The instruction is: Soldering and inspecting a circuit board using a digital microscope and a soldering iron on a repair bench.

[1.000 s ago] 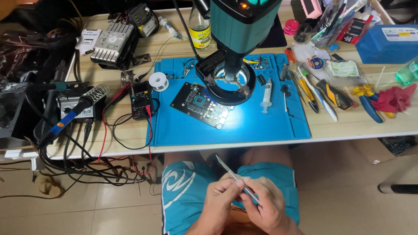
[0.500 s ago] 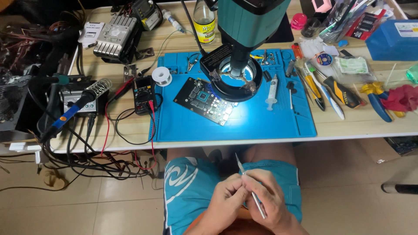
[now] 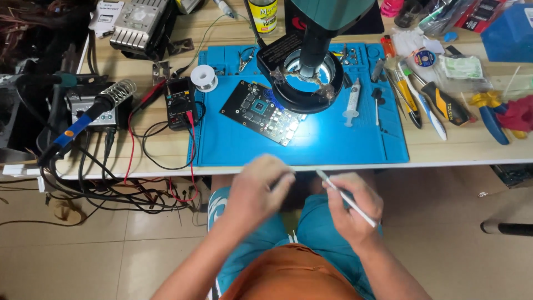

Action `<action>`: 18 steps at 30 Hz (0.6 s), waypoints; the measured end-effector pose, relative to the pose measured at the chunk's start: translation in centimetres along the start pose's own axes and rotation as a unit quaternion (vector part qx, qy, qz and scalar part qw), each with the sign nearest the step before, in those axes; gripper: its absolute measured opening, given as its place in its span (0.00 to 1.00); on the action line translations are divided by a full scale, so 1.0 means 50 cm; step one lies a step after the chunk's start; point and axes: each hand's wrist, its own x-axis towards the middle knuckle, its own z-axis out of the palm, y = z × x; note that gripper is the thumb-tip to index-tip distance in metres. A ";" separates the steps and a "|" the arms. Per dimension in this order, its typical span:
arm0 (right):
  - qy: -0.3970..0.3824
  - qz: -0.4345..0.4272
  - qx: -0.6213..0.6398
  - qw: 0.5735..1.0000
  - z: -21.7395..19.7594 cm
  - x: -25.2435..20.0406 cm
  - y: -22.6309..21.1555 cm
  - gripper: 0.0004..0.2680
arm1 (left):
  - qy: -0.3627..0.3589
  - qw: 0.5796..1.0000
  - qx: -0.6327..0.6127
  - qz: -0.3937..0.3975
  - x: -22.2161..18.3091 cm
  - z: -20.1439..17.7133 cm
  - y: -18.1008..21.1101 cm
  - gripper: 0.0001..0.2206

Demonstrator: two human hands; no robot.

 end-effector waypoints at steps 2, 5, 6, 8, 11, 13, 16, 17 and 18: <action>0.049 -0.013 -0.003 0.999 0.025 0.033 0.027 0.03 | 0.036 0.997 0.059 0.039 0.040 0.007 -0.071 0.06; 0.029 0.049 -0.057 0.997 0.055 0.076 0.064 0.05 | 0.100 0.975 0.179 0.090 0.108 0.008 -0.140 0.06; 0.007 0.075 -0.030 0.997 0.060 0.096 0.069 0.05 | 0.087 0.970 0.212 0.080 0.124 0.009 -0.152 0.08; -0.015 0.100 -0.002 0.995 0.074 0.127 0.090 0.05 | 0.075 0.964 0.246 0.068 0.153 0.014 -0.174 0.10; -0.037 0.129 -0.024 0.991 0.094 0.146 0.128 0.04 | 0.056 0.957 0.264 0.104 0.171 0.029 -0.197 0.08; -0.035 0.138 -0.020 0.990 0.101 0.155 0.143 0.03 | 0.047 0.954 0.274 0.115 0.177 0.034 -0.203 0.05; -0.025 0.140 -0.011 0.990 0.112 0.152 0.148 0.02 | 0.050 0.959 0.257 0.113 0.180 0.045 -0.226 0.05; -0.025 0.139 -0.010 0.990 0.113 0.158 0.139 0.02 | 0.050 0.958 0.258 0.112 0.183 0.045 -0.229 0.05; -0.032 0.123 -0.026 0.992 0.115 0.163 0.130 0.02 | 0.051 0.956 0.264 0.118 0.186 0.045 -0.232 0.05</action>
